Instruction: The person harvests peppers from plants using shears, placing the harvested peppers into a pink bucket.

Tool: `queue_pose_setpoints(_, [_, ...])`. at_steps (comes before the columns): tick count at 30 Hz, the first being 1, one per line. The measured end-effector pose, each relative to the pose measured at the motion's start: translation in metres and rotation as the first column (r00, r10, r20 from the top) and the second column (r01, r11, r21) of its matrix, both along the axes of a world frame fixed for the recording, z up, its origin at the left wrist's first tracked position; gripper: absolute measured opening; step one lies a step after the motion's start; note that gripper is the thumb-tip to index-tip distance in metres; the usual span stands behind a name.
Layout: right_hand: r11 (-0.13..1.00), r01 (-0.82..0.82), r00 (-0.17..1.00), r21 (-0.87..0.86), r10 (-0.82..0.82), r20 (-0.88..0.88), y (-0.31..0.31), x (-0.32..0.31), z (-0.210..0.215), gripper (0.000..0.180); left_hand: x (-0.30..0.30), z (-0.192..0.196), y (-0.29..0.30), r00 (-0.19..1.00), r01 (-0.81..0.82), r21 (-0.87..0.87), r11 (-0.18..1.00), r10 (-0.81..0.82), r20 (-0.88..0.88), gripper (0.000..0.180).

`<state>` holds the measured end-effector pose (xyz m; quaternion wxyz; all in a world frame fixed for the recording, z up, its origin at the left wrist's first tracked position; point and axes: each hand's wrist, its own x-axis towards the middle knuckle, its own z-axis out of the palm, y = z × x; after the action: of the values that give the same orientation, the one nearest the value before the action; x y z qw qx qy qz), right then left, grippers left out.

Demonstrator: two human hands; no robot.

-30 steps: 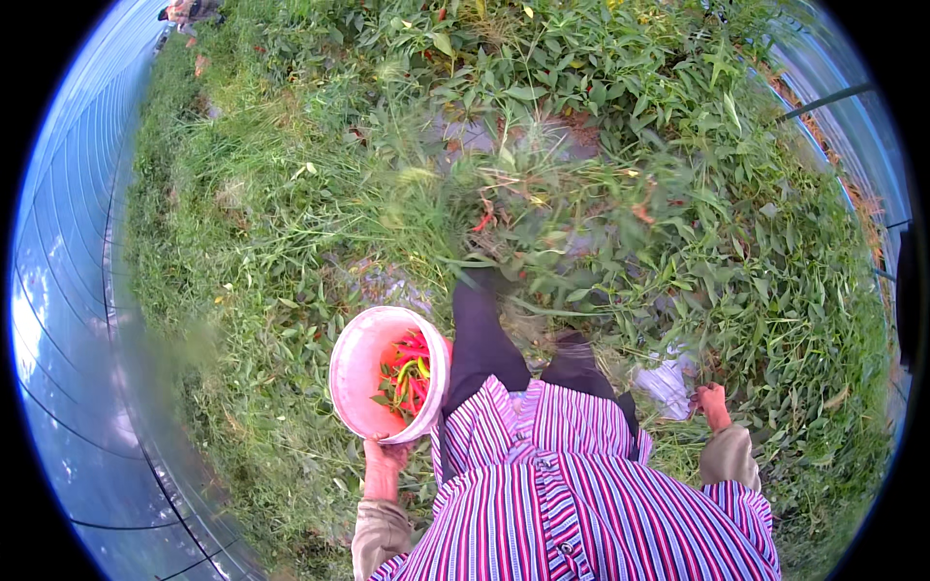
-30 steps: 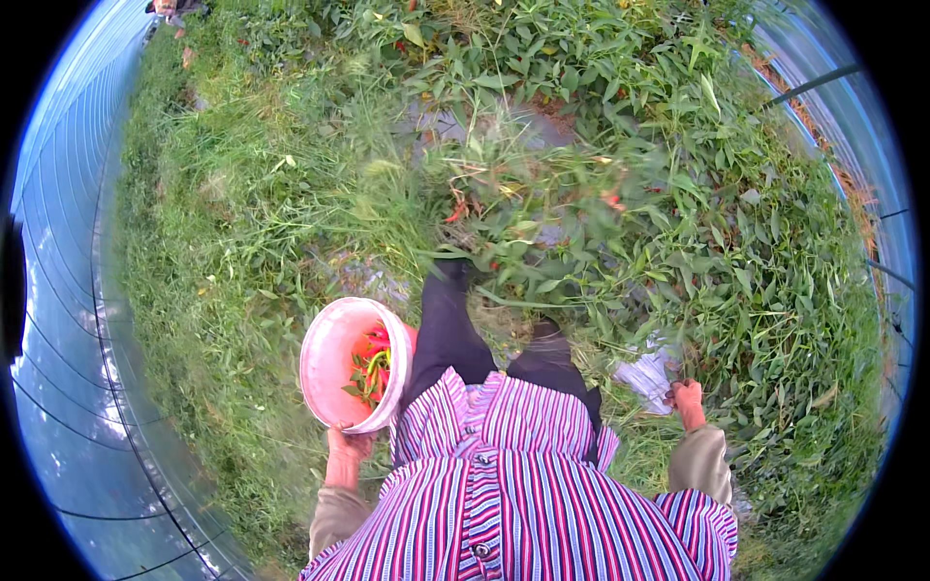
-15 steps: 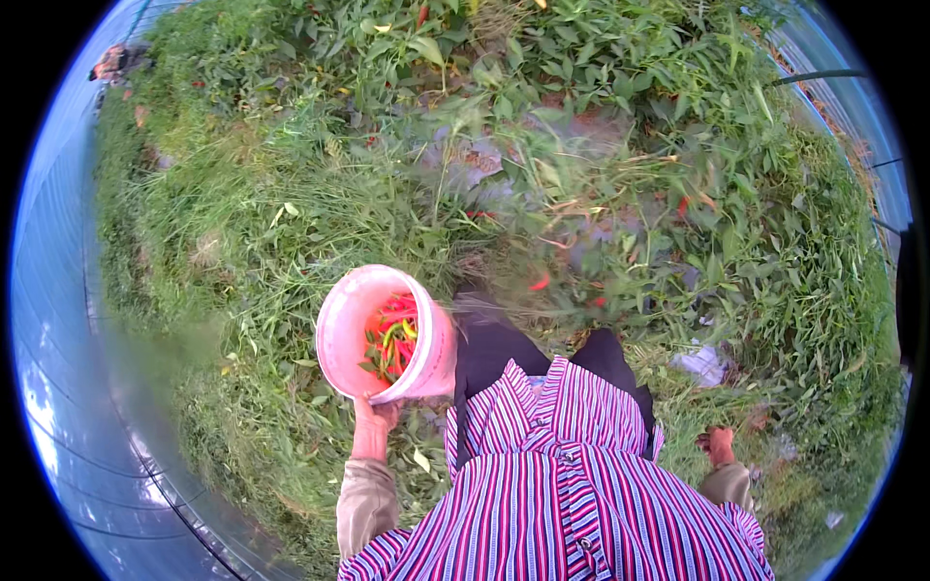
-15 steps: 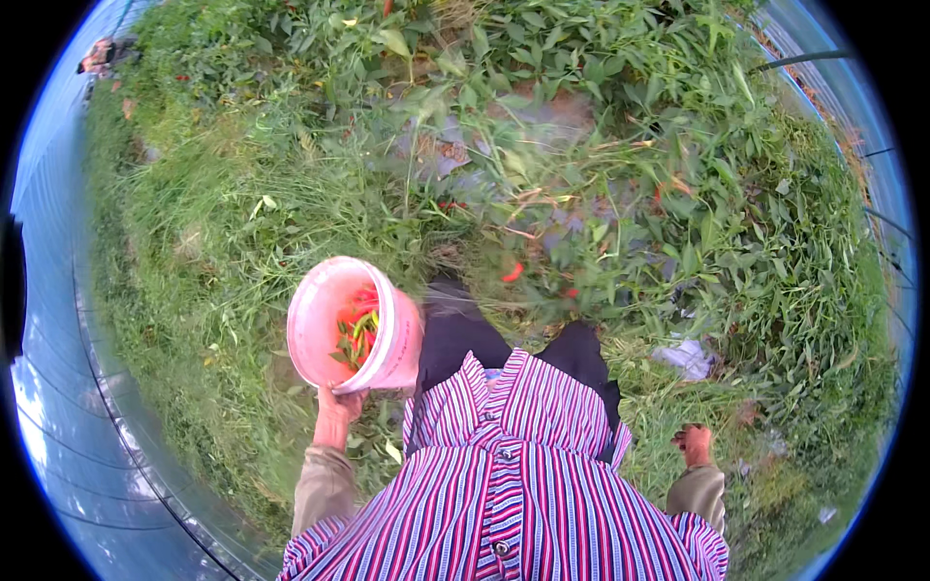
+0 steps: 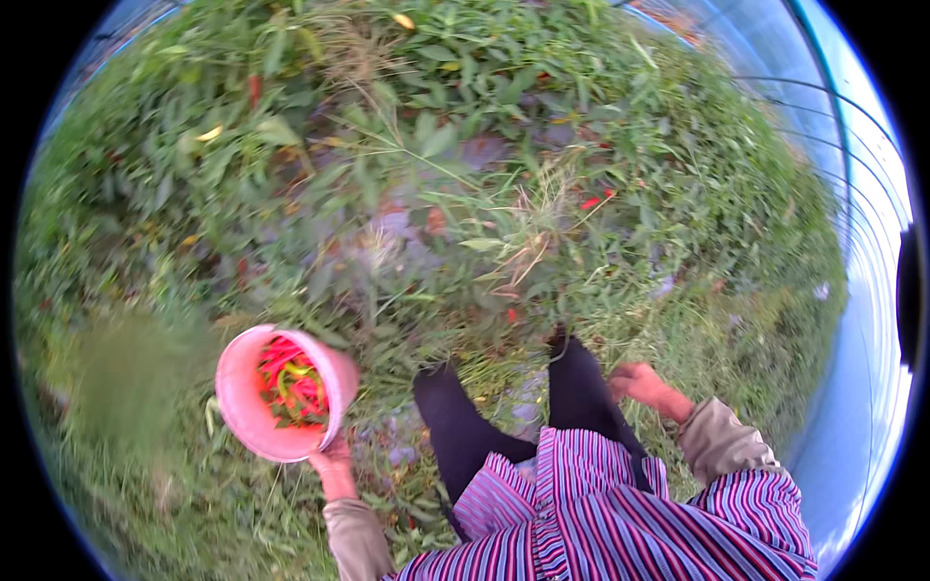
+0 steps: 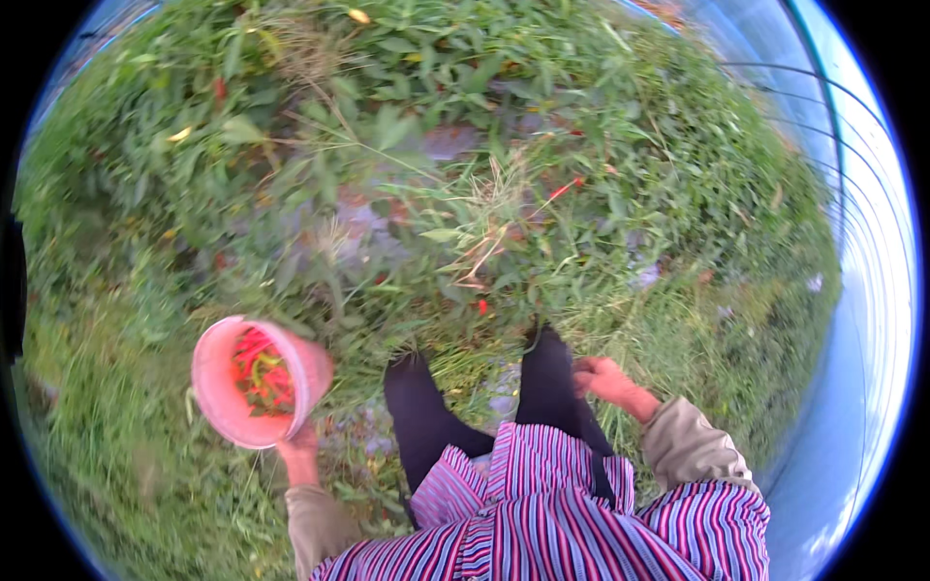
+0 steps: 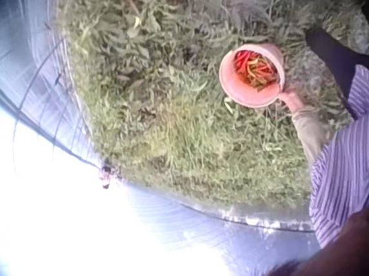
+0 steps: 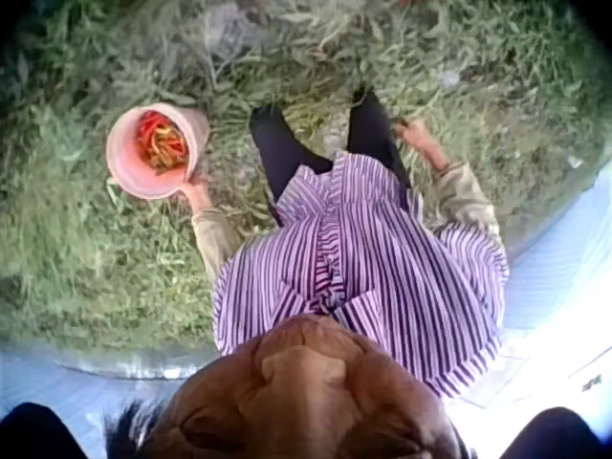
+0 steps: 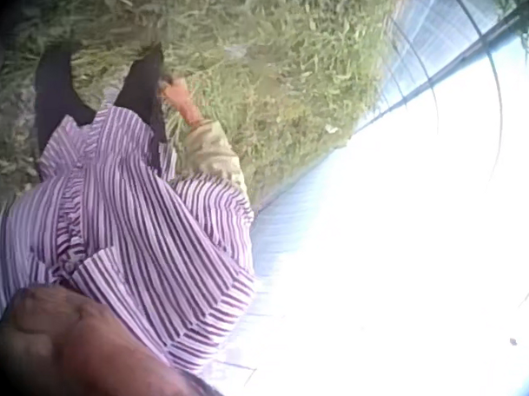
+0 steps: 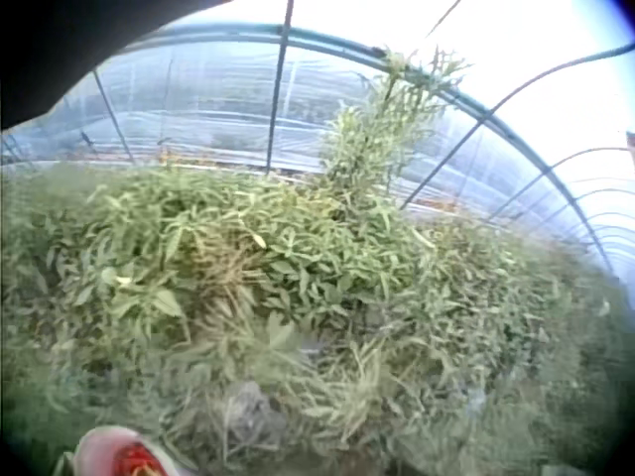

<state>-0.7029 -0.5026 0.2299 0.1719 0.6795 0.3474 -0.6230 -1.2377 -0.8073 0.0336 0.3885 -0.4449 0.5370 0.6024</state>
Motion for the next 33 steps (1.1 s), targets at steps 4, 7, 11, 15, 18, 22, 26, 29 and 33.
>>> queue_pose_setpoints(4, [1.000, 0.021, 0.998, 0.000, -0.021, -0.056, -0.013, -0.031, -0.039, 0.021, -0.040, -0.061, 0.016, 0.999, 0.009, -0.112, 0.994, -0.014, -0.044, 0.034])
queue_pose_setpoints(7, [0.999, -0.010, 0.997, 0.036, 0.012, -0.076, 0.003, -0.054, -0.059, 0.019, -0.063, -0.097, -0.003, 1.000, 0.006, -0.158, 0.987, -0.006, 0.002, 0.036])
queue_pose_setpoints(11, [0.945, -0.104, 0.985, 0.311, 0.055, 0.163, 0.035, -0.022, -0.091, 0.020, -0.014, -0.111, -0.021, 0.959, 0.251, -0.217, 0.943, -0.212, 0.187, 0.043])
queue_pose_setpoints(15, [0.767, -0.092, 0.969, 0.635, -0.078, 0.235, 0.096, -0.001, -0.141, 0.016, -0.049, -0.129, -0.054, 0.931, 0.363, -0.281, 0.888, -0.339, 0.132, 0.045])
queue_pose_setpoints(18, [0.356, -0.429, 0.896, 0.830, 0.282, 0.342, 0.157, 0.001, -0.168, 0.010, -0.062, -0.136, -0.046, 0.922, 0.387, -0.338, 0.858, -0.359, 0.144, 0.047])
queue_pose_setpoints(22, [-0.049, -0.820, 0.475, 0.570, 0.496, 0.727, 0.243, -0.002, -0.206, 0.016, 0.019, -0.133, 0.000, 0.965, 0.260, -0.456, 0.851, -0.239, 0.106, 0.064])
queue_pose_setpoints(26, [-0.035, -0.999, -0.026, -0.003, 0.663, 0.748, 0.308, 0.022, -0.248, 0.024, 0.077, -0.124, 0.027, 0.959, 0.281, -0.305, 0.910, -0.282, 0.043, 0.078])
queue_pose_setpoints(29, [-0.104, -0.994, -0.057, 0.031, 0.740, 0.670, 0.297, 0.051, -0.268, 0.021, 0.130, -0.113, 0.049, 0.838, 0.546, -0.212, 0.811, -0.528, 0.139, 0.074])
queue_pose_setpoints(33, [-0.205, -0.949, 0.070, 0.238, 0.601, 0.796, 0.266, 0.073, -0.272, 0.018, 0.220, -0.087, 0.136, 0.342, 0.930, -0.203, 0.307, -0.924, 0.173, 0.044])
